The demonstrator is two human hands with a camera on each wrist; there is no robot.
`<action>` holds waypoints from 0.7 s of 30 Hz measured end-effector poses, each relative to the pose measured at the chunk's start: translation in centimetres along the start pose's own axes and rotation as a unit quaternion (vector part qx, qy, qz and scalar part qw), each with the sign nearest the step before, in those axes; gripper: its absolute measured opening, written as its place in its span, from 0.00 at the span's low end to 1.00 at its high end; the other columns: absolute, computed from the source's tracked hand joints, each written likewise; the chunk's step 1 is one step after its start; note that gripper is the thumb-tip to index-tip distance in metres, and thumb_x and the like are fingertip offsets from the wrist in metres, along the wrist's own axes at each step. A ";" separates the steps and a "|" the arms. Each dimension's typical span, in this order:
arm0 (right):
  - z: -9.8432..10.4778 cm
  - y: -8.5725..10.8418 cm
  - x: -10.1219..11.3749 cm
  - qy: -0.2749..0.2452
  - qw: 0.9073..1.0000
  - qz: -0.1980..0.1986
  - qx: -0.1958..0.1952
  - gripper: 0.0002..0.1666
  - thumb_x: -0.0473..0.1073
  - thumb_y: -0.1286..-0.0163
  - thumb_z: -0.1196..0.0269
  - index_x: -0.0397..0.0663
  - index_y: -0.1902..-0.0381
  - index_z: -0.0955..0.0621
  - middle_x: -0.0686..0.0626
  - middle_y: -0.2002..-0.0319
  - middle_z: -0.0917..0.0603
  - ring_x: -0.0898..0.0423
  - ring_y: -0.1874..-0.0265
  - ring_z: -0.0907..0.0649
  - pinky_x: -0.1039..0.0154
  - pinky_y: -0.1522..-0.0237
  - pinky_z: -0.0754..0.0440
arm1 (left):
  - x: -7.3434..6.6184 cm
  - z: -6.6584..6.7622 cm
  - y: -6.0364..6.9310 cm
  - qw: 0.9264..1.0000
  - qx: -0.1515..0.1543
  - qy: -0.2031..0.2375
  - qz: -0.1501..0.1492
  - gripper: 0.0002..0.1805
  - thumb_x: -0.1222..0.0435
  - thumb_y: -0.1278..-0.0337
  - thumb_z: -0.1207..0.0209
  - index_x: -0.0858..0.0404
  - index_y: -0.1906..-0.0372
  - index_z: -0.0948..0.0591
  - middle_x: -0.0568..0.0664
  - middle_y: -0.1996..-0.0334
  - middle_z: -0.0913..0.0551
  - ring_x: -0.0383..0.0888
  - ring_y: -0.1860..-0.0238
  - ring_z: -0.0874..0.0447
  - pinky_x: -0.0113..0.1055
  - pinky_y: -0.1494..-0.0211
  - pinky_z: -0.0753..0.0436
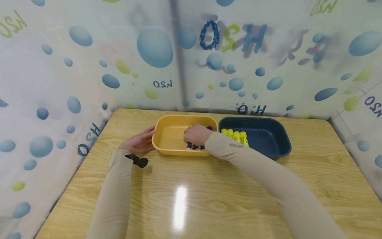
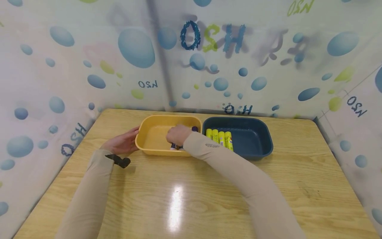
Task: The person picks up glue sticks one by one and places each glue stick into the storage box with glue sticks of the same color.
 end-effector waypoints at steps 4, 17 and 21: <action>-0.1 -0.2 0.2 -0.020 1.000 0.002 0.006 0.09 0.35 0.31 0.38 0.51 0.57 0.14 0.50 0.57 0.18 0.55 0.64 0.25 0.64 0.58 0.24 | 0.0 0.0 0.0 1.000 0.002 0.003 0.001 0.31 0.58 0.23 0.56 0.44 0.23 0.52 0.48 0.28 0.48 0.45 0.36 0.40 0.42 0.41 0.26; 0.2 -0.3 0.7 -0.014 1.000 -0.006 0.013 0.14 0.32 0.30 0.42 0.51 0.75 0.21 0.52 0.68 0.22 0.58 0.74 0.34 0.67 0.72 0.37 | 0.0 -0.1 0.1 1.000 0.012 -0.001 -0.003 0.31 0.59 0.23 0.57 0.44 0.23 0.52 0.49 0.28 0.49 0.45 0.36 0.39 0.42 0.41 0.26; 0.2 -0.3 1.0 -0.012 1.000 -0.011 0.011 0.19 0.33 0.29 0.43 0.53 0.80 0.29 0.53 0.73 0.29 0.58 0.76 0.37 0.66 0.73 0.40 | 0.0 -0.2 0.2 1.000 0.025 -0.014 -0.006 0.30 0.59 0.22 0.60 0.44 0.22 0.54 0.50 0.27 0.50 0.44 0.35 0.40 0.41 0.40 0.27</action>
Point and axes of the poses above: each hand's wrist, its own y-axis away from the middle knuckle, its own z-axis out of the back of the hand, x = y × z, the point moved 5 cm from there along -y, towards the middle knuckle
